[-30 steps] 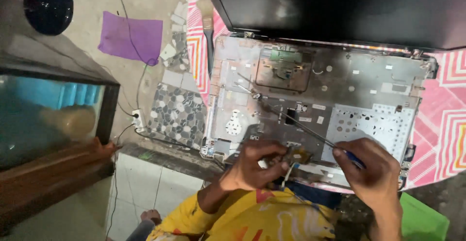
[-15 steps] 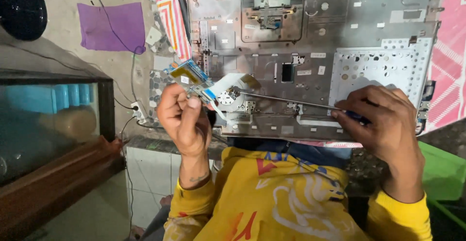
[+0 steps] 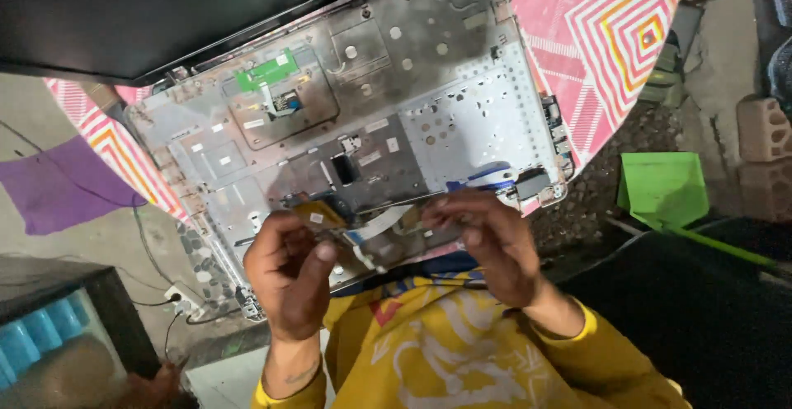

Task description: The person removes a small circuit board from the internal chassis of a disassembled laptop using a screwdriver. They then use a brush to clean the component and the surrounding area before reinserting the board into its slot.

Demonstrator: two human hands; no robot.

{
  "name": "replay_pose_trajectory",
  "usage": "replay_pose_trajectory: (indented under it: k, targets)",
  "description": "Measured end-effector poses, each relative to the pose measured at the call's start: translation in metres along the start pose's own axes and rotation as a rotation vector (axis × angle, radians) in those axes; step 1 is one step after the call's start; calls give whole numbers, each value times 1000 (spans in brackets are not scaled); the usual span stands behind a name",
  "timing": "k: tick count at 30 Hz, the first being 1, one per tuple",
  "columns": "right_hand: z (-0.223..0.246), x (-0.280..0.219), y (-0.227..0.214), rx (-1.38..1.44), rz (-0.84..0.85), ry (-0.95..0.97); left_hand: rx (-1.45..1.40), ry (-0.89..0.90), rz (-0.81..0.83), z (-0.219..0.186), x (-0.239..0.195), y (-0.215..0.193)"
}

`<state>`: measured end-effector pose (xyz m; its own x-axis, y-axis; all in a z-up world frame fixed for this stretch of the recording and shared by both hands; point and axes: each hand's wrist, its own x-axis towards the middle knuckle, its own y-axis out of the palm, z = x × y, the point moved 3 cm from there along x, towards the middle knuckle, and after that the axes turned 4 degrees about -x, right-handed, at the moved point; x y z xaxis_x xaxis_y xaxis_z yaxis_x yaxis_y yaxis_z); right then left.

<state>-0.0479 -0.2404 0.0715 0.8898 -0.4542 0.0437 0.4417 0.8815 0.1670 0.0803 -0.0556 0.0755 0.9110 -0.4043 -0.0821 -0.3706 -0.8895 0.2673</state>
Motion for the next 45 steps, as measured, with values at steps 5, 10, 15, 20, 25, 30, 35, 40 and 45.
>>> replay_pose_trajectory:
  k: [5, 10, 15, 20, 25, 30, 35, 40, 45]
  targets:
    - [-7, -4, 12, 76, 185, 53, -43, -31, 179, -2, 13, 6]
    - [21, 4, 15, -131, 395, 2, 360, -10, 388, -50, 33, 48]
    - [35, 14, -9, -452, 169, -259, 81, -14, 502, -53, 66, 68]
    - [14, 8, -69, -614, -205, -309, 472, 115, 554, -37, 118, 88]
    - [-8, 2, -110, -749, -553, -168, 601, 39, 637, -22, 153, 122]
    - [-50, -9, -155, -393, -925, -262, 698, 61, 610, 0, 176, 144]
    - [-62, -12, -147, -400, -946, -205, 626, 91, 613, 4, 182, 167]
    - [-72, -11, -146, -531, -844, -225, 665, 47, 596, 23, 199, 175]
    - [-69, -5, -145, -649, -822, -296, 686, 98, 545, 36, 215, 185]
